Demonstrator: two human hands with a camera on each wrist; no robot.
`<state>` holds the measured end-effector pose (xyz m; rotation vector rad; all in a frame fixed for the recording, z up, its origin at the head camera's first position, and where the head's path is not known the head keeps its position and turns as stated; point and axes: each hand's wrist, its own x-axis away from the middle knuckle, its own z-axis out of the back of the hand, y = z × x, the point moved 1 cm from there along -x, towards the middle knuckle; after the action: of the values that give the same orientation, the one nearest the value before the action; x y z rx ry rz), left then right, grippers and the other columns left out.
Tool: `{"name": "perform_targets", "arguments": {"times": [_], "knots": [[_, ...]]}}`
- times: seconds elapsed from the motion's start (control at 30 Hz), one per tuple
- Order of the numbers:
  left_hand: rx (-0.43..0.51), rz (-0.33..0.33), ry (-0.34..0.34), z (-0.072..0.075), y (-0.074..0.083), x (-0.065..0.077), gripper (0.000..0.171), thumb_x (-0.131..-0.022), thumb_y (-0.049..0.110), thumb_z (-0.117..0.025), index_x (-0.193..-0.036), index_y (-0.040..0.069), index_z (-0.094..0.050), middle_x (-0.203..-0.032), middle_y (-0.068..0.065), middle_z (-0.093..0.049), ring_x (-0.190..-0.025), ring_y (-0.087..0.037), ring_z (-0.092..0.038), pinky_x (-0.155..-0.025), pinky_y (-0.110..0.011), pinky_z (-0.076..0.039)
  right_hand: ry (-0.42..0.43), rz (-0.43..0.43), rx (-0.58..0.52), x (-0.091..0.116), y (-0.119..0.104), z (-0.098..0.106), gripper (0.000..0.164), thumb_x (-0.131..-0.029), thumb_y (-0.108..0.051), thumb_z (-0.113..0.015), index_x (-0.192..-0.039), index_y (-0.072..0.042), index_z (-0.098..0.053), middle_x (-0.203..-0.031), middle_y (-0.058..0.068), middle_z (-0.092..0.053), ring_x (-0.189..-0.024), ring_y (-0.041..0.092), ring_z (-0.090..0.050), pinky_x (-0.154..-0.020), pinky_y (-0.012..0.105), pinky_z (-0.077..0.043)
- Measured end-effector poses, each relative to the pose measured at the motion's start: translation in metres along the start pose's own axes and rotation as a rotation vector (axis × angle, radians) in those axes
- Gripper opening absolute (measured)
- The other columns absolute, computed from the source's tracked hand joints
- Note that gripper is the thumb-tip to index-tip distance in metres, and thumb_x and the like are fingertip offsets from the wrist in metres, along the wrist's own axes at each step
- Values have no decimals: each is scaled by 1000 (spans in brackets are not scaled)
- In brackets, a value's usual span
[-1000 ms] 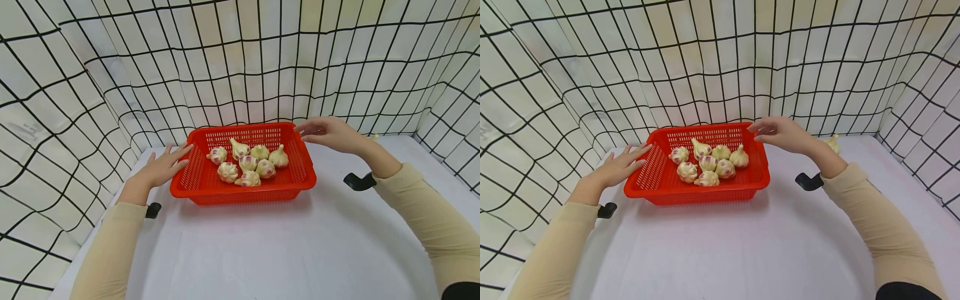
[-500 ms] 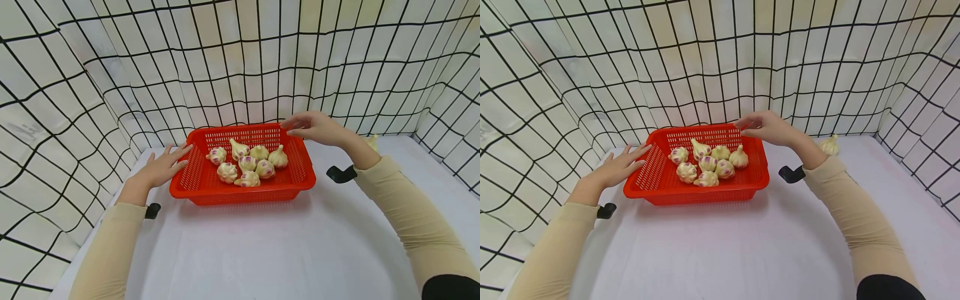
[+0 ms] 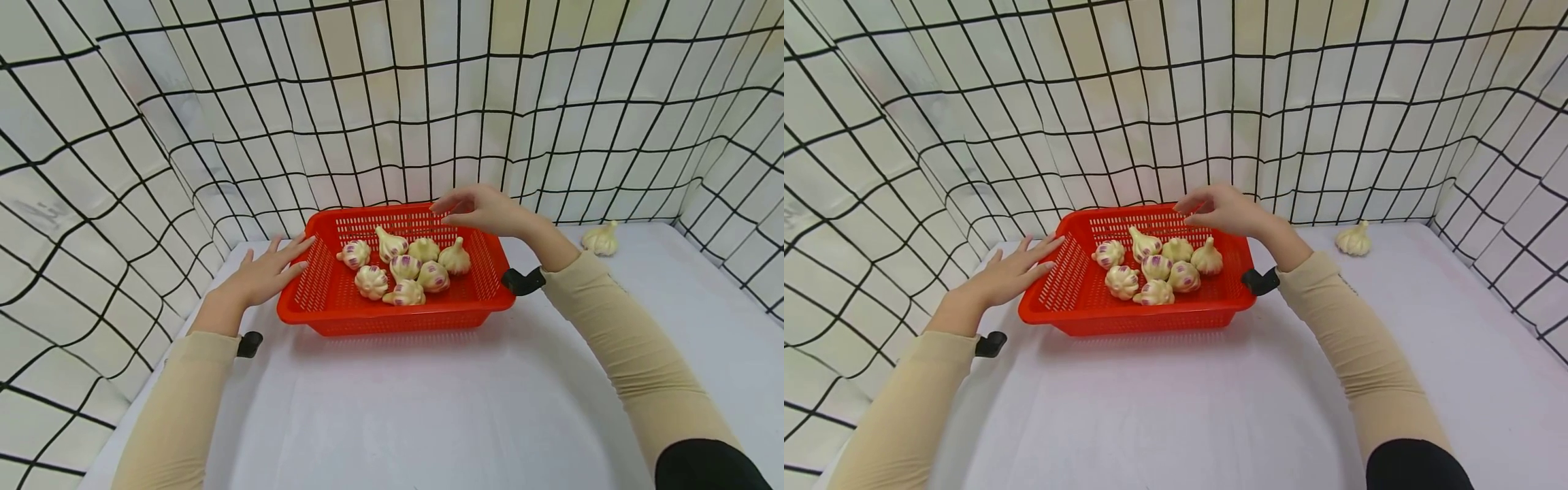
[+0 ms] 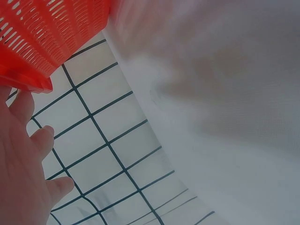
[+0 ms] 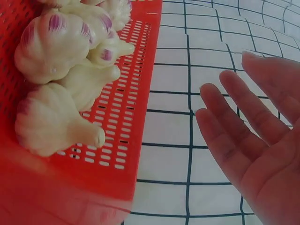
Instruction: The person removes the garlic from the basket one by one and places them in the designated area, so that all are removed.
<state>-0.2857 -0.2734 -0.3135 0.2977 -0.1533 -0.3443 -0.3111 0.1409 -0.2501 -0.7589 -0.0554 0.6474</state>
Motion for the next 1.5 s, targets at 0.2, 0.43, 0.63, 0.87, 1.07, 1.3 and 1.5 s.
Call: {"name": "perform_targets", "arguments": {"times": [0.2,0.43,0.63,0.87,1.07,1.3,1.5], "knots": [[-8,-3,5,0,-1,-2,66,-109,50,-37,-166,26,-15,-172,-7,-6,-154,-44,8,-112,-74,11,-25,20,1,-12,-1,-11,30,-99,-9,-66,-128,-1,-69,-126,15,-68,-111,28,-63,-98,45,-52],[-6,-7,5,0,-1,-2,66,-109,50,-37,-166,25,-17,-172,-8,-6,-154,-44,8,-113,-74,11,-96,23,8,-28,2,-27,29,-100,-9,-67,-127,-2,-69,-127,15,-68,-114,29,-62,-96,42,-54],[-9,-1,6,-1,-1,-3,66,-109,51,-37,-166,26,-16,-172,-7,-5,-154,-43,10,-113,-73,12,-151,29,-4,-37,6,-34,29,-99,-6,-67,-127,2,-69,-128,19,-67,-115,30,-65,-98,41,-55],[-17,9,11,1,1,-4,66,-109,50,-38,-166,27,-16,-172,-7,-6,-155,-41,10,-113,-73,12,-242,-42,100,-41,12,-40,30,-101,-10,-66,-130,-2,-69,-126,13,-68,-117,27,-62,-99,42,-53],[-21,1,15,1,2,-4,66,-108,50,-38,-166,26,-17,-172,-8,-7,-155,-43,8,-114,-73,11,-316,-93,122,-40,14,-44,31,-99,-12,-67,-129,-4,-70,-123,11,-70,-116,29,-62,-100,44,-52],[-12,0,11,0,-1,-1,66,-109,50,-38,-166,26,-17,-172,-7,-7,-154,-43,8,-113,-74,11,-380,-127,158,-39,15,-50,31,-97,-11,-71,-127,-5,-71,-120,9,-70,-114,26,-61,-98,41,-53],[-12,2,9,-2,0,-2,66,-108,50,-38,-166,25,-18,-172,-9,-7,-154,-44,9,-113,-75,10,-441,-154,203,-38,18,-52,32,-95,-12,-73,-127,-7,-71,-121,10,-69,-116,27,-60,-100,43,-52]]}}
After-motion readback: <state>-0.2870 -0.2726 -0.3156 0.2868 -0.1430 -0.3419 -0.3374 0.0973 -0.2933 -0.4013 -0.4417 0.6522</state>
